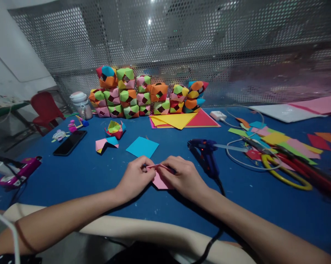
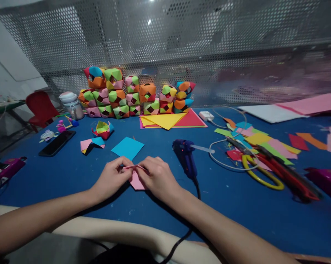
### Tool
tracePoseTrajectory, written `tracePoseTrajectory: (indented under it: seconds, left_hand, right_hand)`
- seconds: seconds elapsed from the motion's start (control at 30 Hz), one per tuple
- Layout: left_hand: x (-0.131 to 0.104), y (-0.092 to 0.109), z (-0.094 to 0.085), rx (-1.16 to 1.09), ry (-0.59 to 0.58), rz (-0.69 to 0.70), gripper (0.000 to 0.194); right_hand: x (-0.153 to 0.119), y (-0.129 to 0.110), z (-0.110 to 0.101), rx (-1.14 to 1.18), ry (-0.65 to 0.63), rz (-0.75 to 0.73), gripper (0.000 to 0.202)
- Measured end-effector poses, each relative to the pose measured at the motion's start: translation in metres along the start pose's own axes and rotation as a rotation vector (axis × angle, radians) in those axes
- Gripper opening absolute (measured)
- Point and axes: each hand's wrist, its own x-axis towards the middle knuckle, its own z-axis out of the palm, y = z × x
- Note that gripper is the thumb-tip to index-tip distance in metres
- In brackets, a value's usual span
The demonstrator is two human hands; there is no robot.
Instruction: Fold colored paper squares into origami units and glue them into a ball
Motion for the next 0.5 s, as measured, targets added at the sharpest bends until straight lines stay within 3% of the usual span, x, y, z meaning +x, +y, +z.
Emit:
tracePoseTrajectory:
  seconds: [0.13,0.3,0.4,0.5]
  left_hand:
    - [0.0018,-0.0026,0.0009,-0.023,-0.026,-0.058,0.008]
    - [0.0052,-0.002,-0.001,-0.058,0.042,-0.126,0.005]
    - [0.0057,-0.002,-0.0014,-0.068,-0.01,-0.152,0.005]
    - [0.0064,-0.0024,-0.0015,-0.077,-0.007,-0.17,0.006]
  right_hand:
    - [-0.0004,0.002,0.0005,-0.006,-0.026,-0.045,0.016]
    - [0.0032,0.0018,-0.0036,0.054,-0.017,-0.036,0.019]
    - [0.0036,0.0023,-0.0041,0.033,-0.05,-0.095,0.027]
    - [0.002,0.0029,-0.0031,0.002,-0.065,-0.086,0.02]
